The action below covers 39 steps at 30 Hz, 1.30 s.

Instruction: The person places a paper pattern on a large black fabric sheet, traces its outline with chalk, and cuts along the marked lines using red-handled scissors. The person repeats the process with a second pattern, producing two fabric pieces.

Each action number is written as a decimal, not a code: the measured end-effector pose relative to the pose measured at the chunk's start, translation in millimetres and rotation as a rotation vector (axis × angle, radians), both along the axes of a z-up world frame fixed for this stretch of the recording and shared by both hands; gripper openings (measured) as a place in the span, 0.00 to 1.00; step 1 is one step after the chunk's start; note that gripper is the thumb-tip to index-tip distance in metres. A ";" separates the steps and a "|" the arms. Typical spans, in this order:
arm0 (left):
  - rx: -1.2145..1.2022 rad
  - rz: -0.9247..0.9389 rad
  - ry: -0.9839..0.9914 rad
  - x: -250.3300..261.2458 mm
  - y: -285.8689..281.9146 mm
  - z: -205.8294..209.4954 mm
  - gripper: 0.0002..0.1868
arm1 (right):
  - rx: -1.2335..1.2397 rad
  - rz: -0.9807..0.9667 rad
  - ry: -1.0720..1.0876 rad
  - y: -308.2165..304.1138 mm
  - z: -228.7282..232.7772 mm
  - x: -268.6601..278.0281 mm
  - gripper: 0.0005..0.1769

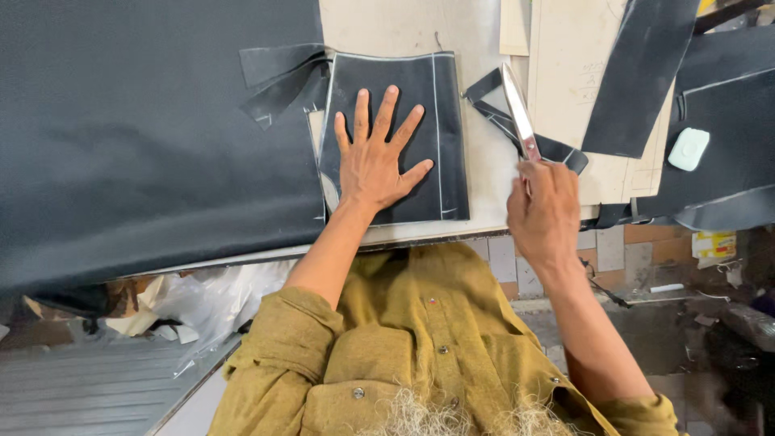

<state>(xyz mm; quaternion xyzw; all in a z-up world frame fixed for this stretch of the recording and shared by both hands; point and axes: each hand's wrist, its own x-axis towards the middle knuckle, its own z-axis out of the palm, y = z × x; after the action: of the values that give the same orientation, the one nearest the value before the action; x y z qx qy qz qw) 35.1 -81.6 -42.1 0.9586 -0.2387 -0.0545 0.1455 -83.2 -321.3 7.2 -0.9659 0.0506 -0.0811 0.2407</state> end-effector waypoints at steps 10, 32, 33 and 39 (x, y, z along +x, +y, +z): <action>0.026 -0.035 0.014 -0.6 4.4 15.3 0.43 | -0.090 -0.290 0.523 1.1 0.0 -19.1 0.18; -0.059 -0.038 0.038 -1.0 16.5 -7.1 0.39 | 0.734 -0.362 0.624 103.4 -72.3 -149.1 0.33; -0.063 -0.038 0.029 -1.2 16.4 -7.5 0.39 | 0.687 -0.338 0.591 105.1 -72.2 -146.4 0.32; -0.079 -0.032 0.024 -1.8 18.4 -9.9 0.38 | 0.716 -0.368 0.591 112.6 -67.8 -135.6 0.26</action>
<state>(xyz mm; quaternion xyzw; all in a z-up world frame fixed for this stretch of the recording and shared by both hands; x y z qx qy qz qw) 33.2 -63.2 -51.9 0.9475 -0.2539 -0.0590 0.1851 -218.8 -208.7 -60.6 -0.7794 0.3109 0.1773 0.5142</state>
